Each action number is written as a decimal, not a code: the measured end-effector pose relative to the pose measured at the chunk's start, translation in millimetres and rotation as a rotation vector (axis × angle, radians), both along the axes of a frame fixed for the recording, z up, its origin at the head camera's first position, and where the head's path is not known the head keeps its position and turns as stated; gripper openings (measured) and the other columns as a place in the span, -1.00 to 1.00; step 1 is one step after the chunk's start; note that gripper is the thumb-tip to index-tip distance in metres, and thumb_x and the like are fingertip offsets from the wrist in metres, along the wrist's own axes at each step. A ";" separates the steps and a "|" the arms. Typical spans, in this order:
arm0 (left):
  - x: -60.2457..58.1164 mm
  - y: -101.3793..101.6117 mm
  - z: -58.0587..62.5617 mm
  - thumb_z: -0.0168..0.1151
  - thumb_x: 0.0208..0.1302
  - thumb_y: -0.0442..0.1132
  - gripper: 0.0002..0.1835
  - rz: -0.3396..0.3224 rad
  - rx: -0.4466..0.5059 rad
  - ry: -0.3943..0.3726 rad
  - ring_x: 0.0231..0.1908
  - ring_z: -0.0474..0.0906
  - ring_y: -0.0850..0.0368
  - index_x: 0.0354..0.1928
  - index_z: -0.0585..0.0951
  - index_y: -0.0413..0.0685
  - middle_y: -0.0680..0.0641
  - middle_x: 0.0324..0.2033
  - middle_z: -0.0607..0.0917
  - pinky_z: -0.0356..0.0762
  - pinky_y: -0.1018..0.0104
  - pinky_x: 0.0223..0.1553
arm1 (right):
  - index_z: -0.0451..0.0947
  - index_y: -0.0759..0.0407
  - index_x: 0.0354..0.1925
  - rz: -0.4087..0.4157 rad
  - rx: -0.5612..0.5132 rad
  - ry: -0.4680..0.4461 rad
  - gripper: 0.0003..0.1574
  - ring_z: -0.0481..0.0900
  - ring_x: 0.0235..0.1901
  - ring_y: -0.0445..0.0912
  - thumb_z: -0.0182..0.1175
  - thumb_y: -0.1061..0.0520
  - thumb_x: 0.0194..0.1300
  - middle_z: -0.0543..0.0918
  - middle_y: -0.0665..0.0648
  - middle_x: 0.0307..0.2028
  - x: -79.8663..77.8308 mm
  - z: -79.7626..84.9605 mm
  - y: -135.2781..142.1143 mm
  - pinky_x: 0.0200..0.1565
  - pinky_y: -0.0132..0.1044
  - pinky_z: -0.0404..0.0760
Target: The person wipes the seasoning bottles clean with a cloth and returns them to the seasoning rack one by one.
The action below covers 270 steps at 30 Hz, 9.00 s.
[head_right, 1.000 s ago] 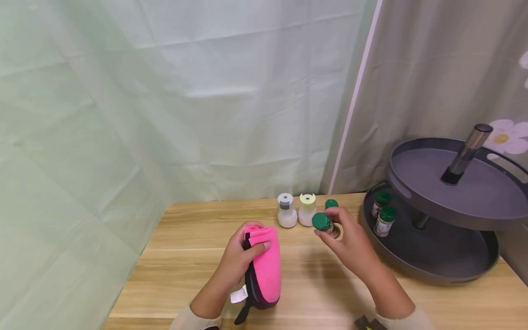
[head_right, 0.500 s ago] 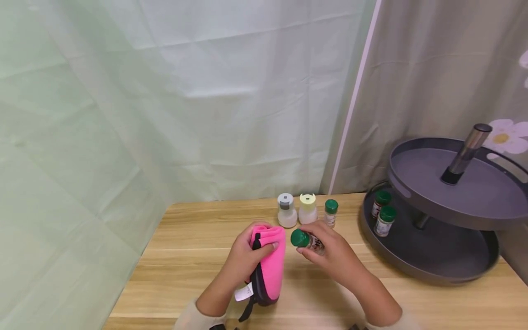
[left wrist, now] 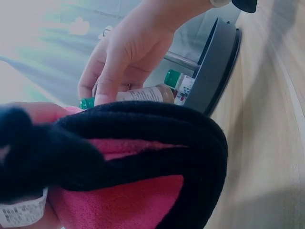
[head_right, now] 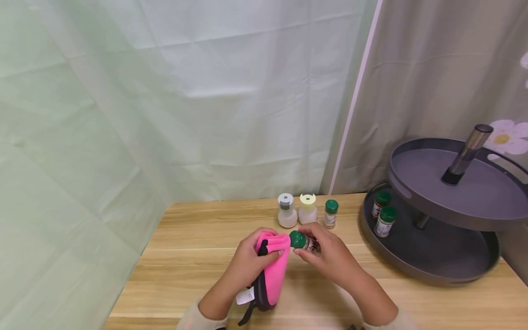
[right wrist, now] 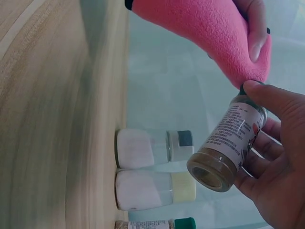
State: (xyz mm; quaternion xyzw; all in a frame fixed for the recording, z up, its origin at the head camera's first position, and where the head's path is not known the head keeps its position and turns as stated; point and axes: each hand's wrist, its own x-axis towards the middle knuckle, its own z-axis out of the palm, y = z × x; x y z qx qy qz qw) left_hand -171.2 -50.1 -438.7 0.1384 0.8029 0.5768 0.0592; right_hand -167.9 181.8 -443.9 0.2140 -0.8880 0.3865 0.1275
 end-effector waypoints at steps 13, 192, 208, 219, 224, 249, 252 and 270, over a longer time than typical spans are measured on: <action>2.6 3.5 -2.9 0.45 0.20 -0.16 -0.64 -0.037 0.005 0.007 -0.16 0.62 0.25 0.04 0.63 0.13 0.05 -0.09 0.74 0.59 0.43 -0.11 | 0.61 -0.13 0.06 0.011 0.059 0.056 -0.50 0.61 -0.02 -0.27 0.50 0.09 0.15 0.67 -0.17 -0.03 -4.1 -8.1 0.9 0.00 -0.22 0.68; 15.5 35.3 -9.0 0.41 0.17 -0.35 -0.50 0.071 0.124 0.187 0.00 0.58 0.22 0.12 0.56 0.23 0.10 0.03 0.64 0.58 0.37 0.09 | 0.19 0.18 0.37 -0.015 -0.893 -0.483 -0.47 0.59 -0.18 -0.19 -0.41 0.00 0.63 0.54 -0.01 -0.07 4.1 -3.9 -29.0 -0.19 -0.32 0.66; 9.6 31.7 -3.4 0.38 0.26 -0.29 -0.55 0.106 0.250 0.077 0.04 0.57 0.15 0.14 0.53 0.20 0.07 0.06 0.65 0.59 0.40 0.09 | 0.30 0.20 0.34 0.000 -0.896 -0.476 -0.49 0.61 -0.17 -0.19 -0.22 -0.03 0.63 0.61 -0.05 -0.11 10.0 -5.6 -34.2 -0.15 -0.32 0.67; 23.7 40.8 -6.2 0.43 0.18 -0.29 -0.51 0.006 0.110 0.128 0.00 0.59 0.26 0.11 0.52 0.26 0.13 0.06 0.62 0.59 0.40 0.07 | 0.20 0.07 0.38 -0.094 -0.947 -0.439 -0.49 0.52 -0.11 -0.19 -0.27 -0.09 0.64 0.51 -0.05 -0.05 -0.2 -2.6 -24.5 -0.14 -0.43 0.62; 25.3 41.1 -9.1 0.45 0.18 -0.26 -0.53 -0.022 0.051 0.189 -0.01 0.57 0.31 0.10 0.54 0.25 0.15 0.02 0.63 0.59 0.39 0.07 | 0.22 0.01 0.34 -0.124 -0.953 -0.445 -0.49 0.51 -0.18 -0.15 -0.31 -0.18 0.64 0.46 0.06 -0.08 -2.3 -2.3 -23.7 -0.20 -0.39 0.62; 4.5 29.6 1.6 0.36 0.29 -0.27 -0.58 0.108 0.333 0.041 0.03 0.57 0.11 0.15 0.50 0.13 -0.02 0.07 0.62 0.64 0.34 0.06 | 0.27 0.17 0.36 -0.019 -0.850 -0.423 -0.51 0.59 -0.06 -0.13 -0.25 0.00 0.63 0.53 0.04 0.03 11.7 -7.4 -40.6 -0.07 -0.27 0.65; 6.4 30.8 1.7 0.37 0.27 -0.29 -0.57 0.093 0.300 0.047 0.04 0.56 0.12 0.14 0.51 0.16 0.02 0.07 0.63 0.62 0.36 0.07 | 0.24 0.20 0.36 -0.024 -0.874 -0.408 -0.50 0.58 -0.07 -0.16 -0.27 -0.01 0.64 0.52 0.01 0.03 10.6 -6.9 -40.3 -0.08 -0.30 0.64; 19.2 38.4 -14.3 0.47 0.12 -0.32 -0.52 -0.032 0.083 0.227 -0.01 0.57 0.29 0.05 0.56 0.24 0.14 0.00 0.62 0.58 0.36 0.07 | 0.13 0.20 0.49 -0.194 -1.013 -0.538 -0.29 0.42 -0.02 -0.27 -0.42 -0.15 0.63 0.43 -0.12 0.03 0.0 3.0 -35.6 -0.03 -0.49 0.53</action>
